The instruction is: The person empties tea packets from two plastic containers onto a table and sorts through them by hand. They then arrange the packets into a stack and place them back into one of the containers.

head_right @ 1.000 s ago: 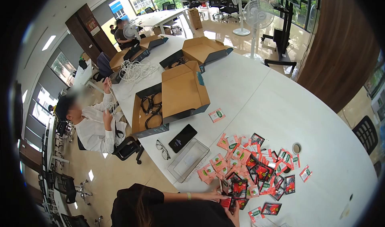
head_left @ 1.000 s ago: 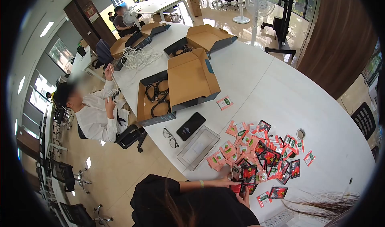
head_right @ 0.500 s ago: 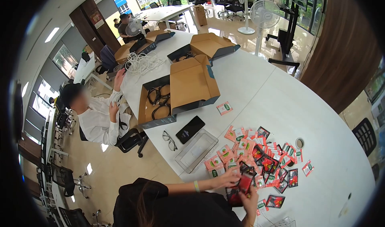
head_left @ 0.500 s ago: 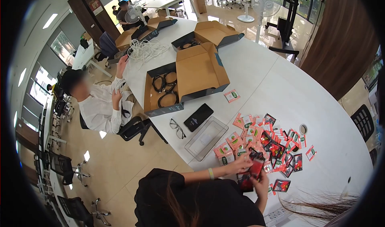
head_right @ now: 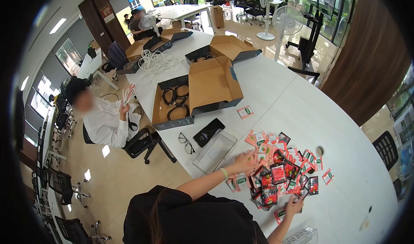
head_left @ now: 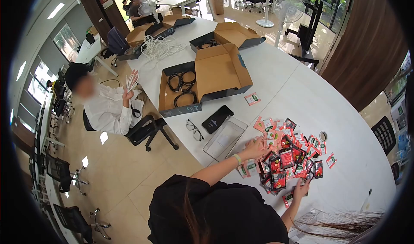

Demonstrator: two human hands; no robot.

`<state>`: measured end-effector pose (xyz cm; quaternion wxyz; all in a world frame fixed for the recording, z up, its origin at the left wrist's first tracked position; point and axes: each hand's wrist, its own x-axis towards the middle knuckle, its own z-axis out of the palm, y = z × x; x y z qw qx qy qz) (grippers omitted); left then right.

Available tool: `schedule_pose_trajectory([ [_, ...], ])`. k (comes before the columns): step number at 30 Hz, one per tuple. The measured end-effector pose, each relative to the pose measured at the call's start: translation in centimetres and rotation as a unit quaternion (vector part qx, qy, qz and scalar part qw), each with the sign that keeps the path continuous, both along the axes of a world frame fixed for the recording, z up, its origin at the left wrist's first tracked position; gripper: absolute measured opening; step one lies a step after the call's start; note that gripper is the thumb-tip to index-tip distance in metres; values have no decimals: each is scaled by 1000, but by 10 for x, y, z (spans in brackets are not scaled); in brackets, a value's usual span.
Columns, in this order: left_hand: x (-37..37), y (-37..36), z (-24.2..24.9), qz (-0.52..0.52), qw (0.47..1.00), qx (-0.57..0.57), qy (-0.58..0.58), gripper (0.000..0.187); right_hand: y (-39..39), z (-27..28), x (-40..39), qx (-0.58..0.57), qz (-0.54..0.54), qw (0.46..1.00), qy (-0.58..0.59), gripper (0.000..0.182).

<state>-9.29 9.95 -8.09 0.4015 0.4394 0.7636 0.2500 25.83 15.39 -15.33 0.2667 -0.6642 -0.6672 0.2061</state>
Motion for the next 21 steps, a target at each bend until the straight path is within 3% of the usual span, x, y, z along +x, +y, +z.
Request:
schedule_pose_trajectory([
  [1, 10, -1, 9, -29, 1000, 9, 2, 94, -6, -5, -14, 6, 9, 999, -48, 68],
  [3, 26, -1, 9, -56, 998, 18, 5, 92, -20, -3, -47, 69, 63, 995, 30, 68],
  [6, 59, -7, -20, -105, 994, 26, 8, 93, -45, 51, -95, -71, 42, 985, 151, 76],
  [7, 63, -8, -15, -105, 994, 26, 7, 93, -46, 38, -99, -42, 56, 984, 165, 78],
  [9, 69, -9, -6, -71, 994, 25, -82, 95, -49, 29, -110, -72, 5, 932, 356, 73],
  [10, 68, -10, 0, -77, 991, 16, -112, 96, -51, 33, -115, -73, 5, 932, 356, 73],
  [12, 72, -10, -11, -76, 987, 22, -142, 98, -54, 53, -124, -167, -16, 812, 560, 66],
  [14, 71, -14, 5, -100, 974, 39, -200, 101, -55, 60, -128, -162, -4, 801, 576, 65],
  [17, 85, -10, -14, -84, 975, 50, -201, 104, -60, 90, -137, -159, 4, 796, 584, 61],
  [18, 87, -15, 1, -67, 964, 121, -226, 95, -61, 93, -137, -147, 4, 806, 573, 60],
  [19, 86, -17, 13, -68, 964, 121, -227, 95, -63, 97, -137, -135, 4, 816, 561, 60],
  [21, 85, -18, 29, -43, 899, 167, -403, 81, -66, 115, -137, -102, 28, 822, 560, 58],
])
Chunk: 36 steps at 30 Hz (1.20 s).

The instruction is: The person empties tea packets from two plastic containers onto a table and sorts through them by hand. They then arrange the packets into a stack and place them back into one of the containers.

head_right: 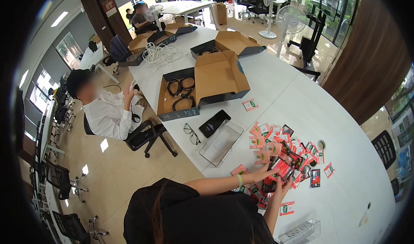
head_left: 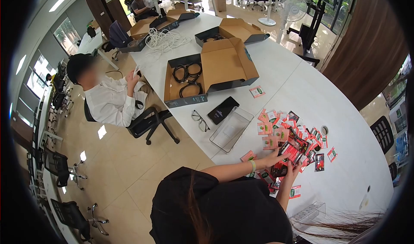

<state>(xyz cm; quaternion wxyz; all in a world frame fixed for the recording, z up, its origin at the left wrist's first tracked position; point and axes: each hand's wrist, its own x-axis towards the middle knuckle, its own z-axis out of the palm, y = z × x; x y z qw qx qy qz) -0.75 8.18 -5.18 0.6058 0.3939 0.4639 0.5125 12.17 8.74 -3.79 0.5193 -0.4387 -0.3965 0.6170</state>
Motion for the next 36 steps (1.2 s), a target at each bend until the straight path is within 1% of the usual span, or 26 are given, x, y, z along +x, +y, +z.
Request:
schedule_pose_trajectory([
  [1, 0, -1, 6, 28, 1000, -14, 0, 70, -3, 19, 1, 14, 26, 1000, -8, 56],
  [2, -1, -1, 11, 27, 1000, -14, -2, 70, -4, 32, 2, 28, 52, 998, -17, 54],
  [3, -3, 0, 17, 35, 998, 1, -56, 70, -5, 36, 2, 82, 37, 996, -17, 48],
  [5, -3, 0, 22, 75, 987, 0, -145, 70, -1, 37, 12, 104, 40, 994, -19, 45],
  [6, -11, -3, 32, 73, 987, -2, -146, 70, 3, 36, 19, 128, 45, 991, -20, 42],
  [7, -25, -7, 43, 69, 997, 0, -30, 66, 8, 26, 30, 207, 29, 969, -132, 38],
  [8, -32, -10, 49, 64, 994, 2, 87, 63, 6, 30, 33, 219, 0, 960, -173, 36],
  [9, -36, -6, 26, 115, 981, 37, 152, 68, 8, 23, 41, 201, -28, 954, -221, 38],
  [11, -55, -3, -13, 141, 980, 9, 139, 71, 12, -1, 65, 185, -55, 944, -267, 40],
  [12, -62, -4, -28, 167, 978, -21, 126, 75, 12, -16, 78, 154, -95, 917, -355, 45],
  [13, -65, -7, -38, 284, 912, -9, 297, 77, 13, -33, 91, 121, -135, 880, -438, 49],
  [14, -70, -9, -53, 284, 912, -8, 297, 77, 15, -52, 106, 121, -135, 880, -438, 49],
  [16, -79, -12, -78, 196, 933, -116, 281, 80, 16, -94, 132, -61, -86, 914, -392, 56],
  [17, -80, -21, -49, 116, 942, -137, 284, 82, 10, -102, 131, 32, -99, 878, -467, 61],
  [18, -71, -25, -35, 113, 942, -138, 284, 82, 8, -106, 135, 30, -100, 878, -468, 61],
  [20, -57, -34, -21, 36, 974, -95, 204, 93, -11, -54, 99, -163, -3, 950, -265, 66],
  [21, -43, -32, -51, 31, 953, -173, 246, 94, -15, -51, 90, -180, 40, 958, -220, 69],
  [24, -26, -42, -19, -39, 958, -215, 188, 97, -19, -70, 66, -155, 106, 969, -158, 71],
  [26, -13, -33, -68, -30, 960, -193, 199, 95, -28, -47, 43, -147, 114, 977, -109, 76],
  [28, -8, -29, -99, -40, 966, -132, 218, 77, -26, -52, 41, -148, 105, 979, -96, 68],
  [29, -6, -35, -51, 34, 960, -208, 185, 65, -24, -47, 38, -183, 76, 980, -36, 61],
  [30, -11, -32, -47, 33, 960, -207, 184, 65, -23, -44, 37, -215, 47, 975, 23, 54],
  [31, -14, -30, -45, 30, 980, -192, 43, 64, -21, -46, 41, -206, 47, 976, 46, 41],
  [32, -15, -28, -44, 26, 980, -173, -98, 64, -19, -47, 46, -205, 47, 977, 45, 41],
  [34, -14, -26, -44, 58, 978, -175, -99, 64, -17, -50, 51, -171, 49, 980, 93, 36],
  [36, -19, -32, -6, 43, 953, -230, -195, 57, -18, -36, 45, -144, 49, 984, 91, 29],
])
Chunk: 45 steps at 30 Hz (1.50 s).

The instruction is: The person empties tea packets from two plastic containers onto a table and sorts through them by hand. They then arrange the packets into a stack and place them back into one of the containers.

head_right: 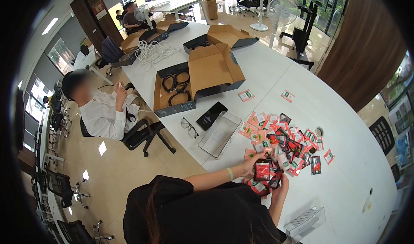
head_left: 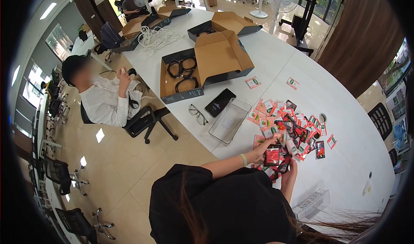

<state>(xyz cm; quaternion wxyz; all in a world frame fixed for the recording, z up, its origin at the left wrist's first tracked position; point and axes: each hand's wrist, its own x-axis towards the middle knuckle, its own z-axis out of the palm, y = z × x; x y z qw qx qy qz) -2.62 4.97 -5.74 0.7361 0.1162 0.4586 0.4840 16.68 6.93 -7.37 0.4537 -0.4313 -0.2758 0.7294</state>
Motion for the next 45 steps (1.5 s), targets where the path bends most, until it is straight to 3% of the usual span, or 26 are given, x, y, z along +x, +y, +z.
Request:
schedule_pose_trajectory([
  [2, 1, -1, 21, -3, 1000, 3, 3, 46, 0, 6, -1, 65, 12, 996, 55, 27],
  [5, 4, 3, 26, -33, 985, 150, -77, 35, 1, 30, -5, 110, -21, 987, 116, 29],
  [6, 4, 5, 26, -34, 985, 149, -77, 35, 1, 40, -7, 134, -38, 979, 146, 31],
  [8, 1, 8, 33, -43, 950, 304, 65, 28, 2, 53, -8, 137, -43, 979, 144, 35],
  [10, -6, 8, 31, -28, 963, 262, 58, 26, 11, 53, 0, 258, -19, 966, 16, 33],
  [11, -14, 6, 23, -41, 968, 226, 97, 28, 14, 42, 6, 256, -49, 963, -66, 32],
  [12, -22, 5, 15, -54, 971, 189, 137, 30, 12, 34, 17, 258, -49, 963, -66, 32],
  [13, -28, 3, 14, -41, 990, 88, 103, 37, 8, 31, 25, 238, -28, 948, -212, 32],
  [14, -35, -4, 4, -37, 977, 105, 179, 41, 3, 27, 35, 213, -8, 911, -354, 34],
  [16, -47, -29, -4, -67, 948, 89, 299, 51, -13, -10, 65, 255, 13, 784, -566, 38],
  [18, -54, -49, -1, -96, 933, 58, 343, 56, -33, -33, 86, 121, 81, 797, -587, 42],
  [20, -51, -65, -5, -161, 955, -106, 224, 69, -57, -2, 70, 27, 77, 888, -452, 46],
  [21, -44, -71, -18, -158, 956, -109, 223, 69, -60, -4, 68, 27, 81, 888, -451, 46],
  [23, -31, -75, -39, -144, 982, -52, 113, 79, -69, -14, 64, -77, 160, 958, -227, 50],
  [28, -17, -54, -21, -163, 986, -20, 3, 66, -66, -39, 31, -11, 199, 965, -172, 51],
  [30, -8, -50, -27, -142, 989, -27, -16, 60, -59, -27, 14, -40, 145, 984, -95, 48],
  [31, -3, -48, -30, -131, 991, -7, -15, 56, -52, -25, 13, -44, 170, 983, -48, 43],
  [33, 6, -42, -37, -121, 992, 16, -13, 53, -55, 19, -12, -93, 141, 985, -31, 41],
  [34, 10, -39, -44, -130, 987, 88, -43, 49, -57, 33, -20, -144, 112, 983, -13, 39],
  [35, 10, -37, -41, -139, 974, 160, -73, 46, -48, 8, -12, -106, 157, 982, 2, 38],
  [37, 11, -39, -20, -140, 977, 132, -96, 45, -44, -6, -6, -108, 132, 985, 21, 39],
  [39, 9, -42, 1, -139, 972, 126, -142, 43, -54, 57, -28, -113, 58, 991, 31, 42],
  [40, 4, -43, 21, -139, 972, 125, -143, 43, -52, 58, -30, -115, 58, 991, 31, 42],
  [42, -3, -44, 53, -118, 980, 41, -153, 43, -43, 58, -25, -24, 13, 1000, -3, 42],
  [44, -1, -31, 41, -102, 983, -5, -150, 45, -29, 46, -11, 7, 21, 1000, 14, 47],
  [45, -3, -26, 43, -72, 982, 42, -168, 46, -22, 48, -8, 15, -15, 1000, 3, 45],
])
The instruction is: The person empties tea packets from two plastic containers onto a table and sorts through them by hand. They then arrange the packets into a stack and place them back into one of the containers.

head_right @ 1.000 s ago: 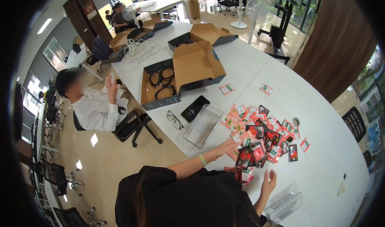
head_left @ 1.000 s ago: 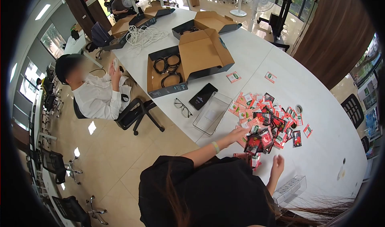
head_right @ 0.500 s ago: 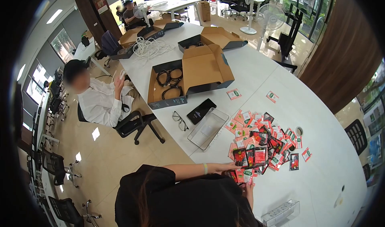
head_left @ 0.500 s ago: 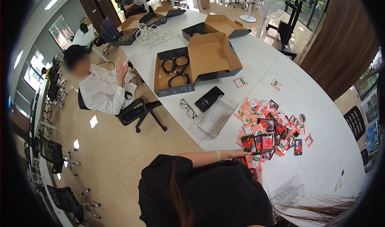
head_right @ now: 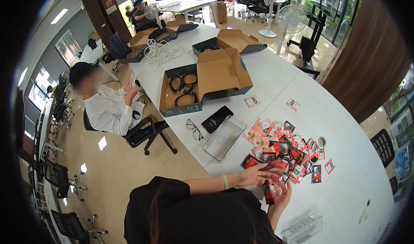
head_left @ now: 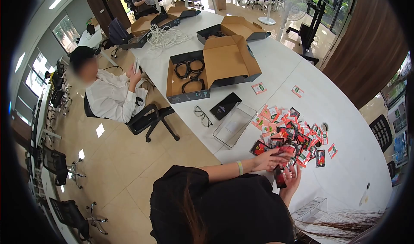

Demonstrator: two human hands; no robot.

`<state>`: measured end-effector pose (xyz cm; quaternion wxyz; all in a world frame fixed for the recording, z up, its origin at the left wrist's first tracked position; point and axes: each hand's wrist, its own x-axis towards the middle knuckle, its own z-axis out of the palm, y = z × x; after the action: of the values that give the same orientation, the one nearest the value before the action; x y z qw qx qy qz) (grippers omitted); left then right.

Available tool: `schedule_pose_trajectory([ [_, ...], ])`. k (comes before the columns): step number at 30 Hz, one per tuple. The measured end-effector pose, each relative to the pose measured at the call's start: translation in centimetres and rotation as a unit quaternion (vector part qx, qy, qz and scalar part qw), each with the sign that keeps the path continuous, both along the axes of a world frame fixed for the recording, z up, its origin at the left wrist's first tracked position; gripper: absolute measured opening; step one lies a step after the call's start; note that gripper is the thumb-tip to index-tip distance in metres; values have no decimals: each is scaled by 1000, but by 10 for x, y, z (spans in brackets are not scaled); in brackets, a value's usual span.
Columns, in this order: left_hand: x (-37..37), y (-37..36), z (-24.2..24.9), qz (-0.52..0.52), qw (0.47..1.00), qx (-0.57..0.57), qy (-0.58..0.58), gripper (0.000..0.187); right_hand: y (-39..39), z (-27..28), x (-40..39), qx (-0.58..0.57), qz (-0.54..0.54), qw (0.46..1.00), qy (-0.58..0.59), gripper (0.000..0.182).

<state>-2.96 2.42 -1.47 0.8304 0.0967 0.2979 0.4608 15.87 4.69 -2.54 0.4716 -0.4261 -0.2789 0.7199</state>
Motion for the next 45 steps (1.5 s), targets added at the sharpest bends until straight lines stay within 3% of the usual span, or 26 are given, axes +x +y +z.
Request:
schedule_pose_trajectory([
  [3, -9, 17, -5, 67, 996, 52, -16, 52, 14, 6, 4, 34, -50, 998, 16, 36],
  [5, -18, 27, -15, 94, 990, 94, 54, 55, 32, -8, 10, 158, -101, 974, -130, 31],
  [7, -32, 30, -36, 120, 982, 103, 106, 50, 41, -22, 22, 163, -136, 957, -199, 27],
  [9, -43, 32, -56, 125, 888, 170, 408, 52, 44, -45, 43, 225, -151, 884, -380, 30],
  [10, -53, 21, -52, 62, 887, 159, 429, 65, 42, -55, 53, 217, -130, 853, -457, 33],
  [11, -57, 8, -45, 3, 897, 67, 436, 73, 35, -66, 64, 217, -131, 852, -458, 33],
  [13, -56, -17, -23, -97, 908, -63, 402, 88, 23, -82, 80, 95, 41, 843, -527, 38],
  [14, -53, -25, -16, -138, 915, -99, 365, 93, 9, -59, 72, 51, 97, 879, -463, 42],
  [17, -35, -44, -97, -190, 941, -18, 279, 91, -32, -31, 53, -37, 213, 941, -259, 50],
  [21, -13, -43, -99, -152, 961, 29, 231, 74, -47, -85, 38, -42, 279, 950, -134, 58],
  [23, -18, -30, -91, -163, 983, -66, -56, 52, -44, -90, 18, 13, 308, 945, -110, 61],
  [27, -15, -6, -85, -129, 990, -39, -48, 38, -23, -61, 12, -31, 276, 961, -18, 60],
  [28, -13, -2, -46, -106, 991, -74, -34, 41, -18, -45, 10, -20, 224, 974, 27, 59],
  [31, -21, 26, -37, 11, 992, -32, -125, 47, 5, -16, 14, 20, 71, 985, 159, 49],
  [32, -30, 32, -32, 7, 992, -33, -125, 47, 14, -15, 21, 52, 52, 983, 168, 49],
  [34, -52, 37, -23, 60, 997, 26, 46, 47, 34, -20, 48, 101, 12, 987, 127, 51],
  [35, -59, 37, -22, 59, 997, 24, 46, 47, 41, -24, 61, 118, -8, 990, 75, 51],
  [37, -73, 35, -21, 71, 934, 4, 351, 54, 49, -33, 84, 69, -30, 983, -166, 54],
  [38, -80, 32, -27, 74, 933, 4, 352, 54, 47, -33, 88, 34, -24, 971, -237, 57],
  [39, -87, 29, -39, 83, 895, 12, 438, 60, 45, -33, 92, 0, -18, 952, -306, 60],
  [40, -91, 28, -53, 92, 849, 20, 519, 66, 42, -45, 98, 3, -14, 952, -306, 60],
  [42, -96, 30, -97, 91, 818, 31, 567, 73, 38, -73, 103, -33, 1, 952, -304, 58],
  [43, -97, 29, -94, 84, 785, 41, 613, 79, 37, -77, 102, -30, 4, 952, -304, 58],
  [44, -95, 30, -91, 88, 783, 40, 614, 79, 36, -83, 99, -26, 26, 973, -229, 59],
  [45, -88, 33, -88, 89, 850, -11, 519, 82, 36, -89, 96, -24, 47, 987, -154, 60],
])
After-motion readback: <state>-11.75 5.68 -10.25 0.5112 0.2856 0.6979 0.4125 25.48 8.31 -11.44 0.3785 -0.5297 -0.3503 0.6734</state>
